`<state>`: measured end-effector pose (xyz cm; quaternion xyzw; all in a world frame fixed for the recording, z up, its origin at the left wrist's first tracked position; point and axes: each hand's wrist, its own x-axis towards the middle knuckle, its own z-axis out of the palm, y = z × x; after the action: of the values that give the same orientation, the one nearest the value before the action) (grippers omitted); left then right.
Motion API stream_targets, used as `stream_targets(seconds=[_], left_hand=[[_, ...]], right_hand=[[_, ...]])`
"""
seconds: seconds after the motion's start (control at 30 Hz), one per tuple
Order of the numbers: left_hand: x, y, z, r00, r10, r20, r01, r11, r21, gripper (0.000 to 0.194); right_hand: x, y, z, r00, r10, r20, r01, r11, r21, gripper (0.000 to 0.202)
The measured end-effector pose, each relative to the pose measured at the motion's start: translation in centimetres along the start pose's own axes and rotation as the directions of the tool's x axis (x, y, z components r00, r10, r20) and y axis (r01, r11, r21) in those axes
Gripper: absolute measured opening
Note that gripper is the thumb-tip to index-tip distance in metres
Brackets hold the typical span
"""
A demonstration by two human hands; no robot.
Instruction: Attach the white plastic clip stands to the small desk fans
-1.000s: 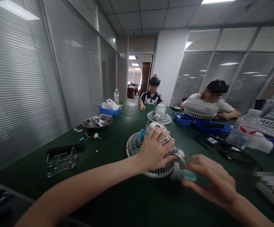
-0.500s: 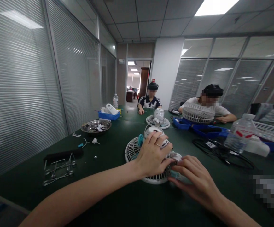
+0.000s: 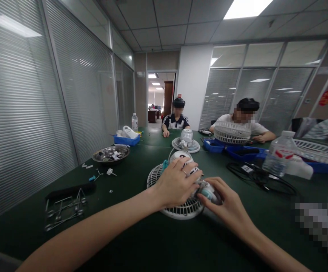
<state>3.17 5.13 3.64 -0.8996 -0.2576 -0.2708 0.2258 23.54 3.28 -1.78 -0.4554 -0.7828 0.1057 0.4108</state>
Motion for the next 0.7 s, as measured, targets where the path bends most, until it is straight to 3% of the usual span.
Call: stream_targets(seconds=[0.2,0.3,0.37,0.43,0.57,0.63,0.7], left_hand=[[-2.3,0.4,-0.3,0.999,0.016,-0.044,-0.019,0.999,-0.050,0.039],[-4.0,1.6,-0.8,0.993,-0.105,0.050,0.112,0.977,-0.180,0.027],[-5.0,2.4,-1.4,0.952,-0.232,0.199,0.283,0.916,-0.285,0.027],[-5.6,2.8,-2.0,0.885,-0.323,0.335,0.436,0.828,-0.352,0.032],[-5.9,2.5,-2.7,0.753,-0.503,0.425,0.632,0.731,-0.256,0.052],[-5.9,1.8,-3.0,0.712,-0.573,0.406,0.671,0.725,-0.154,0.063],[-5.9,1.0,-3.4,0.691,-0.599,0.404,0.680,0.729,-0.082,0.064]], right_hand=[[-0.1,-0.4,0.7,0.997,0.064,-0.044,-0.064,0.998,-0.005,0.031],[-0.4,-0.9,0.4,0.998,0.045,0.045,-0.049,0.996,0.071,0.036],[-0.8,-1.5,0.1,0.990,-0.011,0.140,-0.011,0.988,0.157,0.041],[-1.3,-2.1,-0.1,0.972,-0.072,0.224,0.012,0.966,0.258,0.048],[-0.8,-2.9,-0.9,0.932,-0.156,0.327,0.042,0.943,0.329,0.048],[0.5,-1.9,-1.7,0.950,-0.135,0.282,0.061,0.964,0.258,0.032],[2.0,0.6,-2.6,0.993,-0.058,0.101,0.046,0.992,0.119,0.029]])
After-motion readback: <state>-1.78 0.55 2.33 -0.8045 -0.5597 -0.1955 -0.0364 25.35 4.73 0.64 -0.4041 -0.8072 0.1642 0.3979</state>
